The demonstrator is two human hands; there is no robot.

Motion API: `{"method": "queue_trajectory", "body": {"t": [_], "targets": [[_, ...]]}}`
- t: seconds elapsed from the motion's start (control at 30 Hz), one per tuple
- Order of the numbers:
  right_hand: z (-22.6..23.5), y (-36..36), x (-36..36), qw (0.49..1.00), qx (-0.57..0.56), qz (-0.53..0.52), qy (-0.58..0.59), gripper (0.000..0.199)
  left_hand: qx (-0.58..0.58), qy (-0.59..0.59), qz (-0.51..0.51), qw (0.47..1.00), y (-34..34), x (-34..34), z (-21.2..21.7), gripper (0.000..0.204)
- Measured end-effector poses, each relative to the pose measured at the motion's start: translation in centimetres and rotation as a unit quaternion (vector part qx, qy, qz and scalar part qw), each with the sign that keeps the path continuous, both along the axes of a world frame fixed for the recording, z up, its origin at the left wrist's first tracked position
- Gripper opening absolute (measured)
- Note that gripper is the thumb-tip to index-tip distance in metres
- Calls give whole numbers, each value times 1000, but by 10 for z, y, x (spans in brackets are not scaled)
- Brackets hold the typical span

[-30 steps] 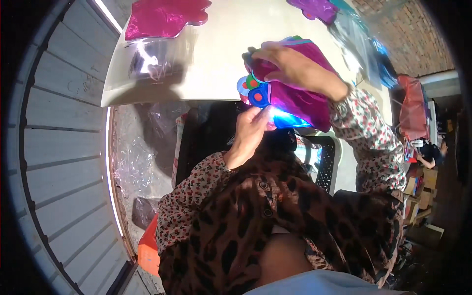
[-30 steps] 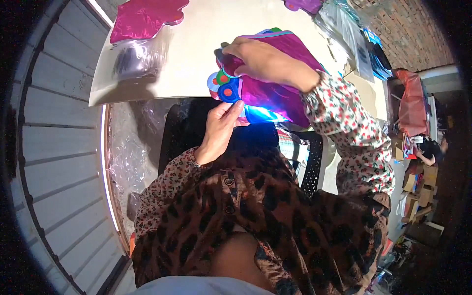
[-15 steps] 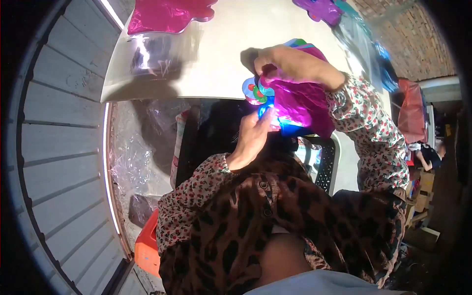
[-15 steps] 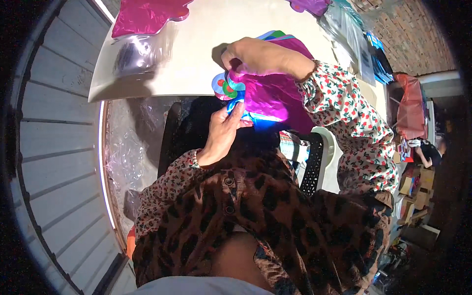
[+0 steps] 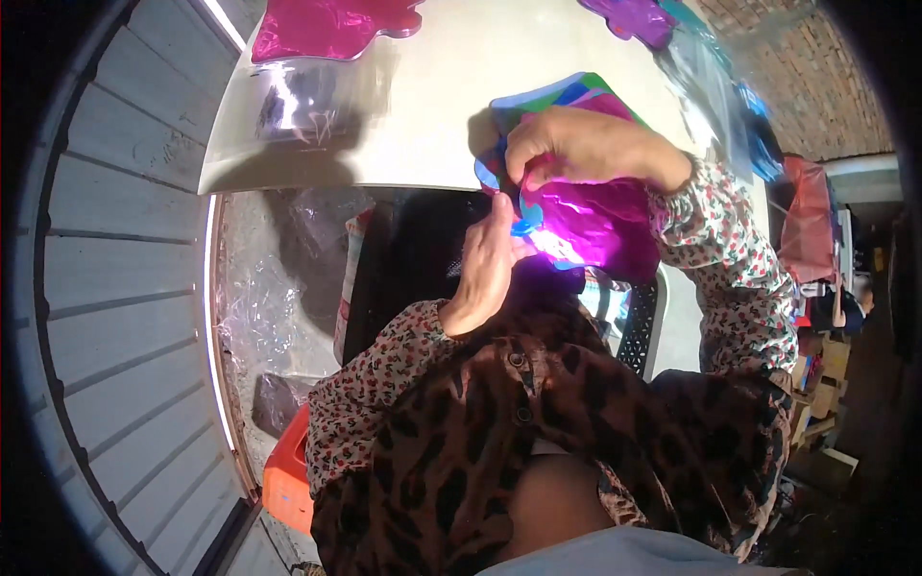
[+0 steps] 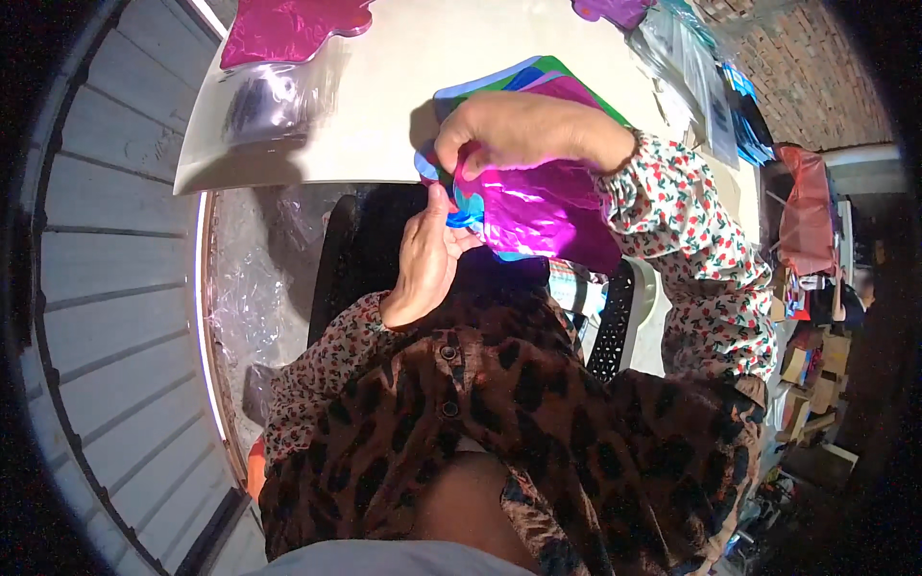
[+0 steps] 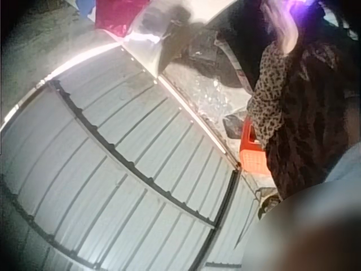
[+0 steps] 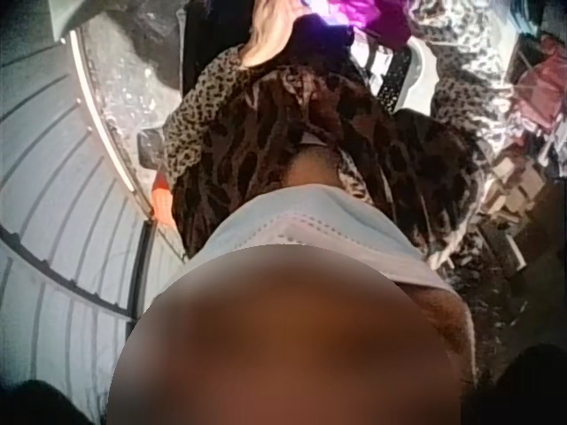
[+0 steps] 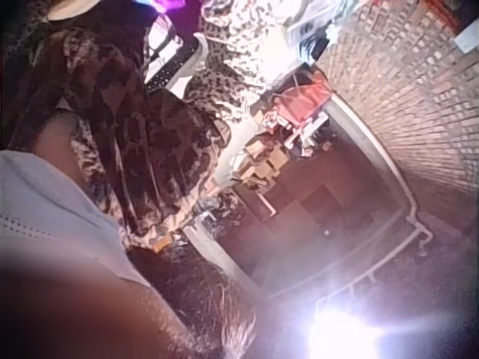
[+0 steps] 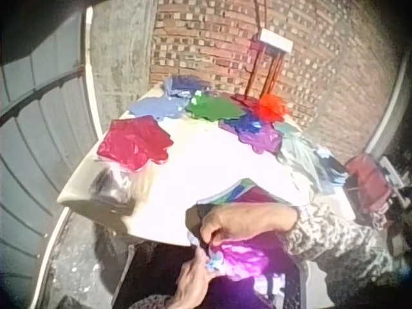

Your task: The person is sorting, stacking, and labeling colorful metallic plastic sheets.

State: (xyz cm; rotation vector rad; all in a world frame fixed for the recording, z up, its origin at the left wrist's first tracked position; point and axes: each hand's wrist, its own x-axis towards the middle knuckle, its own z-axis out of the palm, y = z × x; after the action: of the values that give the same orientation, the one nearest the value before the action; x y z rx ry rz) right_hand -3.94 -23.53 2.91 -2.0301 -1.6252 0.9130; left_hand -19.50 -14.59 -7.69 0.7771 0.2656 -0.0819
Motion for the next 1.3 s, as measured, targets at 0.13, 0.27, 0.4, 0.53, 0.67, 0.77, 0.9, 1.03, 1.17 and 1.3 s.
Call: {"method": "queue_trajectory", "body": {"t": [0.13,0.27,0.4,0.53,0.67,0.77,0.9,1.03,1.17,1.3], "targets": [[6,12,-20,995,-13,55,-80,19,-58,4,16,998,2,1,-19,65],[5,17,-29,991,-1,58,-121,20,-108,-20,0,994,5,4,0,77],[20,19,-31,991,-15,61,-114,18,-128,-33,-8,991,5,2,-1,82],[21,4,-18,993,32,57,-103,15,-114,-49,-75,989,8,-2,-8,82],[20,-17,1,995,27,13,-100,14,-123,-58,-62,989,5,-2,-6,69],[21,-22,12,996,-11,-47,-76,12,-22,-64,-64,996,2,-4,-12,53],[16,-16,18,994,-2,-80,-75,13,26,-61,-61,996,-5,-5,-14,32],[16,-8,10,993,-30,-70,-89,17,32,-67,-51,996,-7,-4,-12,23],[14,3,0,989,-51,-50,-131,17,64,-76,-43,994,-6,-3,-12,22],[7,1,1,988,-43,-31,-147,15,101,-81,-43,991,-9,-1,-7,22]]}}
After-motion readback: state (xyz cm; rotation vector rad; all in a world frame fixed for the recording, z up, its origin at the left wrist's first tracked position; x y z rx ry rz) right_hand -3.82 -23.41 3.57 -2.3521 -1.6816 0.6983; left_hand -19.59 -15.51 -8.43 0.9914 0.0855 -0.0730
